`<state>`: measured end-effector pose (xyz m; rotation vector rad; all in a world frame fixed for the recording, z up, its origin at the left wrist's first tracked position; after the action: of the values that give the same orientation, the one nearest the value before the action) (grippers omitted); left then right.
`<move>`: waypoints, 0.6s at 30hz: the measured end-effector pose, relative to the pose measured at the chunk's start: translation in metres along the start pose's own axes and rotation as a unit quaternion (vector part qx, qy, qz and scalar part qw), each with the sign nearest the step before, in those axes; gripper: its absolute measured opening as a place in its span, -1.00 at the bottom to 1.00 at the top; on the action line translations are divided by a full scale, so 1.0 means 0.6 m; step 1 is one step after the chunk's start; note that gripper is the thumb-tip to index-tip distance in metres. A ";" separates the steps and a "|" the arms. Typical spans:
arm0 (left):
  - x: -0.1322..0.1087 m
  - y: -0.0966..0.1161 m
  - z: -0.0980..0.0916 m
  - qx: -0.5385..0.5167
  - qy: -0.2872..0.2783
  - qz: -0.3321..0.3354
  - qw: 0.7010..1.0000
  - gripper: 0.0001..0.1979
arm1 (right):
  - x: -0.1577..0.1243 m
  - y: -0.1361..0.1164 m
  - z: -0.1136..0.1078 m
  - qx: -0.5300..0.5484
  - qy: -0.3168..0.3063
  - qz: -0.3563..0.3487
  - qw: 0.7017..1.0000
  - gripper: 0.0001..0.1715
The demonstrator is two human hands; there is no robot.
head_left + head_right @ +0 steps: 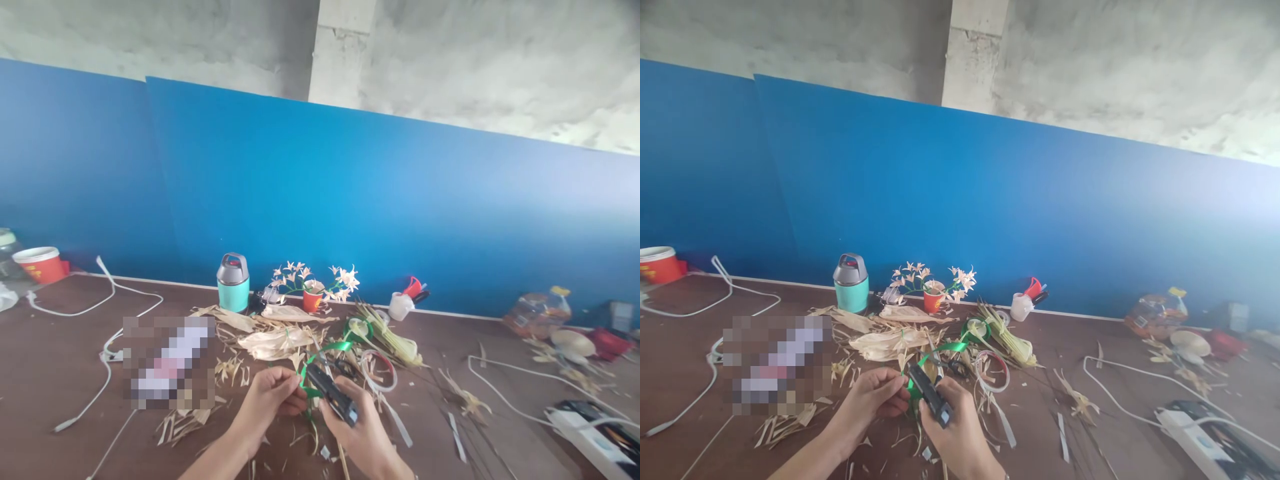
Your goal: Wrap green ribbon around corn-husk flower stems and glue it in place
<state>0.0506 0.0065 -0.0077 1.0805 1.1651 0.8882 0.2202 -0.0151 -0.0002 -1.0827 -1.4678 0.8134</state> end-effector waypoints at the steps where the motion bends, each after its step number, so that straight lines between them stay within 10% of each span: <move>1: -0.001 0.001 0.000 -0.004 -0.001 0.001 1.000 -0.65 | -0.001 0.005 0.001 -0.007 -0.004 0.006 1.000 -0.77; 18: -0.005 0.002 0.003 -0.016 -0.015 -0.001 1.000 -0.63 | -0.001 0.015 0.010 -0.004 -0.016 0.085 0.996 -0.74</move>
<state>0.0516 0.0036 -0.0058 1.0634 1.1241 0.8827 0.2160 -0.0123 -0.0097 -1.2174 -1.4199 0.9475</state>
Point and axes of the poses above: each hand's wrist, its own x-axis towards the middle knuckle, its own z-axis out of the palm, y = z × x, the point moved 4 cm from there along x, towards the middle knuckle, and after that the axes turned 13 degrees about x, right-handed, at the moved point
